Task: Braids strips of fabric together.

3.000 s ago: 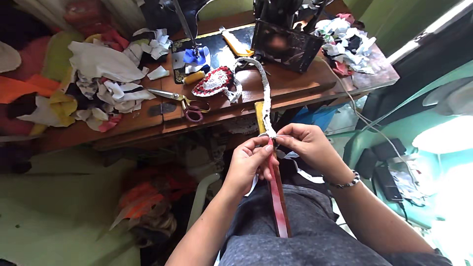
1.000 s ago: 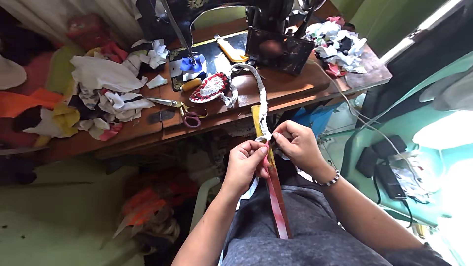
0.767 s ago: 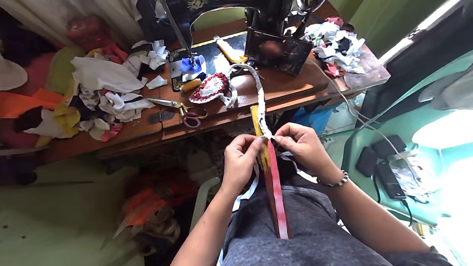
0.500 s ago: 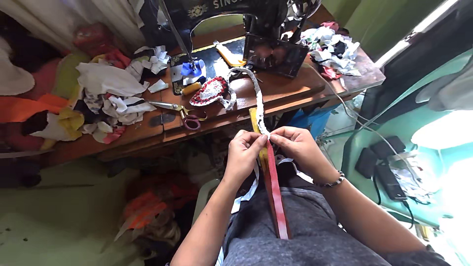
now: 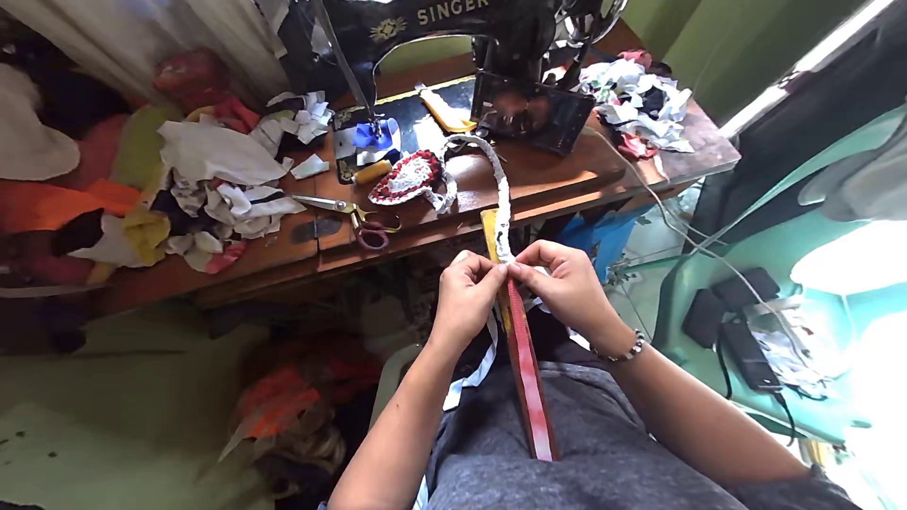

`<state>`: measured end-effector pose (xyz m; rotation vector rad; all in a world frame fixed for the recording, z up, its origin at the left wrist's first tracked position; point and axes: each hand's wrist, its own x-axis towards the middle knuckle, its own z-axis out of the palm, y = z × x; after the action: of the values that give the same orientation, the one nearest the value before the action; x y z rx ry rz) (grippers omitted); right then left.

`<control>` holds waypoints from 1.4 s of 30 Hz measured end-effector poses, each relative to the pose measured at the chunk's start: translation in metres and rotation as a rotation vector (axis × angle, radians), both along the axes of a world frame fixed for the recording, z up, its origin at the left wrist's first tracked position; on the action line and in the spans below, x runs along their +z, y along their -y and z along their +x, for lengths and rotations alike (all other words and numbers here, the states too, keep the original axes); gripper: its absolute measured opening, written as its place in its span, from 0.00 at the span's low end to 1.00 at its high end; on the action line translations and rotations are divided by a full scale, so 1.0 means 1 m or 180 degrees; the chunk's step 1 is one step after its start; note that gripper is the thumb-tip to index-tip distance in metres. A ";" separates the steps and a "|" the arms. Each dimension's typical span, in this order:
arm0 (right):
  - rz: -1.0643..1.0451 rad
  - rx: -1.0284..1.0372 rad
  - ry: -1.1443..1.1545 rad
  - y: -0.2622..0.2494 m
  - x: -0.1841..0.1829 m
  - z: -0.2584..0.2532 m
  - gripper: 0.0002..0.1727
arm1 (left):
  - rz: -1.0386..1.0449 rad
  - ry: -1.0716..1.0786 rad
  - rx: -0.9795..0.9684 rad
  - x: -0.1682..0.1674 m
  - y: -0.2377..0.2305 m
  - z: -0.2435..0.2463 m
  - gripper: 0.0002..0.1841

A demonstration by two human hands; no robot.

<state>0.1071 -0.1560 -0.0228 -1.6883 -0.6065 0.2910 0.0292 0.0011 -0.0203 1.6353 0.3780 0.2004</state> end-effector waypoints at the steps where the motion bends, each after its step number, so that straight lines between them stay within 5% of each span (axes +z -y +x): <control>1: -0.0027 -0.0015 0.0132 0.000 -0.001 -0.001 0.02 | -0.0023 0.0001 -0.0011 0.000 0.000 0.000 0.08; 16: -0.0030 0.0419 0.0223 0.016 -0.004 0.006 0.04 | 0.0455 0.0387 -0.0037 -0.007 -0.004 -0.013 0.04; 19: 0.0045 0.0577 0.0018 0.017 -0.006 0.001 0.08 | 0.0392 0.0205 0.0073 -0.013 0.004 -0.021 0.23; 23: 0.0128 0.0527 -0.0174 0.022 -0.005 -0.009 0.11 | 0.0285 0.0189 0.0242 -0.016 0.017 -0.028 0.24; 31: 0.0187 0.0300 -0.0259 0.044 -0.006 -0.027 0.11 | -0.0115 0.0650 0.0035 -0.011 0.024 -0.039 0.08; 38: 0.0612 0.0163 -0.0271 0.050 -0.004 -0.048 0.06 | -0.1159 -0.0040 -0.0507 0.015 0.025 -0.048 0.16; 42: 0.0544 0.0197 0.0313 0.047 -0.011 -0.058 0.06 | -0.1762 -0.0214 -0.0739 0.015 0.024 -0.046 0.18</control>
<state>0.0490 -0.2032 -0.0337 -1.5279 -0.7370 0.1952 -0.0165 -0.0225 -0.0052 1.1268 0.2607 -0.1289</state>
